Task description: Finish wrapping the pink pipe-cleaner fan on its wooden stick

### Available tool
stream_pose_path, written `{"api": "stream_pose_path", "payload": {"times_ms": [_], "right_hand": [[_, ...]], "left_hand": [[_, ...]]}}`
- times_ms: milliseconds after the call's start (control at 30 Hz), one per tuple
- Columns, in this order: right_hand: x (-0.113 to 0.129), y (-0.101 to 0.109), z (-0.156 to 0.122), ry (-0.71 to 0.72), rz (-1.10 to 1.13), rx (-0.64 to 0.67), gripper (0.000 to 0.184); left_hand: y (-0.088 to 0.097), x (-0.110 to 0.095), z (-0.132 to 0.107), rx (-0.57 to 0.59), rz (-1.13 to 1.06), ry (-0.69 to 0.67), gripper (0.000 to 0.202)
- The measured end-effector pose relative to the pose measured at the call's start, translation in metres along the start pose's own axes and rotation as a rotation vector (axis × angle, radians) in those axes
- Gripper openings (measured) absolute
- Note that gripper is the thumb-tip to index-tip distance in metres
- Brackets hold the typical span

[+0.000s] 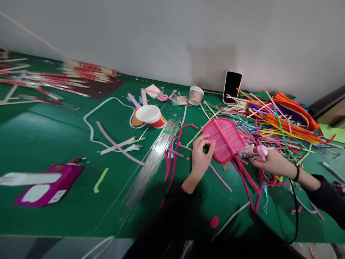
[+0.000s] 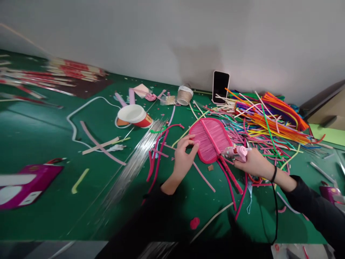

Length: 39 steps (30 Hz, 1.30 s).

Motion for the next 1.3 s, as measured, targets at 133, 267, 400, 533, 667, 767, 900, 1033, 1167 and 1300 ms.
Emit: {"api": "stream_pose_path", "payload": {"times_ms": [133, 267, 400, 533, 667, 767, 900, 1033, 1167, 1300], "right_hand": [[-0.001, -0.005, 0.004, -0.021, -0.196, 0.253, 0.015], [0.002, -0.005, 0.007, -0.023, -0.284, 0.276, 0.015], [0.007, -0.005, 0.009, -0.022, -0.324, 0.300, 0.014], [0.011, -0.004, 0.010, -0.003, -0.380, 0.355, 0.023], [0.011, -0.003, 0.013, 0.014, -0.372, 0.380, 0.031], [0.008, -0.001, 0.015, 0.005, -0.395, 0.376, 0.032], [0.006, 0.002, 0.016, -0.007, -0.434, 0.361, 0.028], [0.009, 0.002, 0.016, -0.030, -0.457, 0.388, 0.028], [0.015, -0.003, 0.017, -0.043, -0.475, 0.414, 0.028], [0.018, -0.007, 0.019, -0.039, -0.465, 0.392, 0.024]], "left_hand": [[0.001, 0.000, 0.001, 0.012, -0.017, 0.020, 0.017], [0.000, 0.000, 0.001, 0.018, -0.024, 0.020, 0.017], [0.000, 0.000, 0.001, 0.011, -0.028, 0.017, 0.017], [-0.001, 0.000, 0.001, 0.004, -0.029, 0.012, 0.016], [-0.001, 0.000, 0.001, -0.001, -0.027, 0.003, 0.017], [-0.001, 0.000, 0.001, -0.004, -0.026, 0.001, 0.017], [-0.001, 0.001, 0.001, -0.003, -0.025, -0.005, 0.018], [-0.001, 0.001, 0.001, -0.007, -0.022, -0.007, 0.018], [-0.001, 0.001, 0.001, -0.004, -0.022, -0.008, 0.017], [-0.001, 0.000, 0.001, -0.002, -0.023, -0.013, 0.016]]}}
Point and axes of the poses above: each hand's wrist, its own z-axis towards the middle knuckle, its own y-axis out of the back of the hand, x = y × z, the point moved 2 cm from there along z, towards the middle knuckle, and after that the axes turned 11 degrees about z, right-handed, at the moved point
